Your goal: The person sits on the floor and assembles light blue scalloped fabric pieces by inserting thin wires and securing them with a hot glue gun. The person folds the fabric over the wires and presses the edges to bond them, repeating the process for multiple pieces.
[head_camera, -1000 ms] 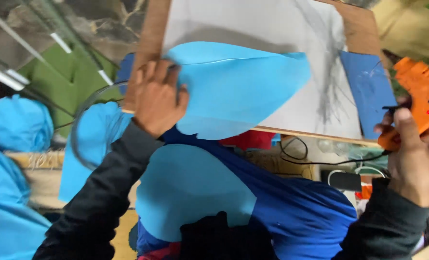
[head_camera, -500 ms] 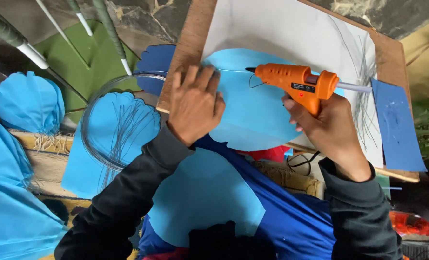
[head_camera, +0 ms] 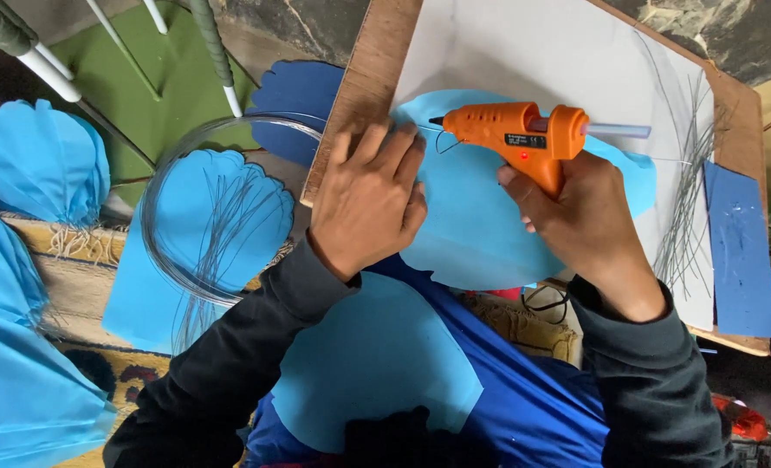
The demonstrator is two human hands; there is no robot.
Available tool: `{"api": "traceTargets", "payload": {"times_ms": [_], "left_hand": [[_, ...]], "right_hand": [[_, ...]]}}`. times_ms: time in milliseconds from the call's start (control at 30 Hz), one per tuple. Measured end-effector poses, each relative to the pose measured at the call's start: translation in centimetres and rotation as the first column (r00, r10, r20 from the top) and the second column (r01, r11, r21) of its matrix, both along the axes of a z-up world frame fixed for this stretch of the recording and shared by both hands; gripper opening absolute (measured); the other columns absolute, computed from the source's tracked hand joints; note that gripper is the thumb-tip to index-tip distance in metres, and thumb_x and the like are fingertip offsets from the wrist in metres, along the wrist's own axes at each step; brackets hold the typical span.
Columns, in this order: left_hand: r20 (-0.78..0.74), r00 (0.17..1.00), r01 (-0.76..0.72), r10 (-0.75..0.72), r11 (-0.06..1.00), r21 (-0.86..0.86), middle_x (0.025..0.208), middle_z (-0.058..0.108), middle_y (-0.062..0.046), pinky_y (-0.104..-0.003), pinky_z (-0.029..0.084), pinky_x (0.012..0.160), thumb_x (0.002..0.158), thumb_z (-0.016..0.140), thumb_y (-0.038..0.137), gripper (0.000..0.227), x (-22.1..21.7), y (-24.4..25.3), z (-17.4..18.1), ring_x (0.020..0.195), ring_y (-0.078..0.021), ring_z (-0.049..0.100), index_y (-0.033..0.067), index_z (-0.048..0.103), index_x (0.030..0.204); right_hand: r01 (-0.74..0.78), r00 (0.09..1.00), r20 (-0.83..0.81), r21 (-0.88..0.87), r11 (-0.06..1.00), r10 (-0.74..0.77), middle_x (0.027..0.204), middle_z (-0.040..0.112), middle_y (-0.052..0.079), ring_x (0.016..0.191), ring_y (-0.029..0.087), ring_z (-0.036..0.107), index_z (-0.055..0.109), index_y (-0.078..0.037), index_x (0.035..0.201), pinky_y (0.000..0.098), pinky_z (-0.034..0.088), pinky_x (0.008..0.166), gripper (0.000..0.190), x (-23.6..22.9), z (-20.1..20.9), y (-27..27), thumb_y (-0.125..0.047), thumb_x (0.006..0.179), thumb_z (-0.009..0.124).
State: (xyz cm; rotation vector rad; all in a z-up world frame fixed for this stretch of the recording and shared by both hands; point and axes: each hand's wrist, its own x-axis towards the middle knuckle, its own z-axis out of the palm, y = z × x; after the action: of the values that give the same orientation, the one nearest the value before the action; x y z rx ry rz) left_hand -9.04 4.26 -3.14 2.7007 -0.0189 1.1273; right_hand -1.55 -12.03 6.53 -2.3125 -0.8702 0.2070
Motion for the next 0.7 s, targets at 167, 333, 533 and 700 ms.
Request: {"api": "traceTargets", "payload": {"times_ms": [167,333,533,700], "left_hand": [[-0.001,1.000,-0.014,0.014,1.000,0.000,0.111,0.054,-0.014,-0.038,0.033,0.084,0.075,0.054,0.022,0.040,0.07,-0.02,-0.05,0.098,-0.0251,0.045,-0.0040,0.058,0.105],[0.008,1.000,-0.031,0.030,0.999,0.020,0.110,0.054,-0.014,-0.038,0.033,0.085,0.074,0.054,0.023,0.040,0.17,-0.01,-0.31,0.097,-0.0244,0.045,-0.0034,0.060,0.104],[0.009,0.999,-0.033,0.032,0.999,0.020,0.110,0.055,-0.014,-0.038,0.033,0.085,0.074,0.054,0.023,0.040,0.16,-0.04,-0.39,0.099,-0.0246,0.045,-0.0040,0.060,0.104],[0.022,1.000,-0.022,0.022,1.000,0.012,0.108,0.055,-0.014,-0.039,0.033,0.087,0.073,0.054,0.022,0.039,0.22,-0.04,-0.39,0.096,-0.0241,0.046,-0.0037,0.060,0.102]], "right_hand": [[-0.006,0.998,0.061,-0.088,0.996,0.012,0.050,0.051,0.005,0.040,0.013,0.045,0.055,0.003,0.080,0.0239,0.037,0.039,0.014,0.39,-0.08,0.57,-0.009,0.085,0.061],[0.011,0.996,0.086,-0.114,0.993,-0.001,0.050,0.050,0.005,0.039,0.013,0.044,0.055,0.002,0.078,0.0244,0.035,0.039,0.016,0.34,-0.33,0.79,-0.010,0.086,0.062],[0.021,0.997,0.082,-0.113,0.993,-0.012,0.050,0.049,0.005,0.040,0.013,0.044,0.055,0.002,0.079,0.0247,0.035,0.039,0.016,0.27,-0.39,0.72,-0.010,0.086,0.061],[0.001,0.995,0.103,-0.106,0.994,0.010,0.049,0.048,0.004,0.039,0.013,0.042,0.053,0.001,0.077,0.0247,0.033,0.037,0.016,0.35,-0.54,0.65,-0.009,0.086,0.061]]}}
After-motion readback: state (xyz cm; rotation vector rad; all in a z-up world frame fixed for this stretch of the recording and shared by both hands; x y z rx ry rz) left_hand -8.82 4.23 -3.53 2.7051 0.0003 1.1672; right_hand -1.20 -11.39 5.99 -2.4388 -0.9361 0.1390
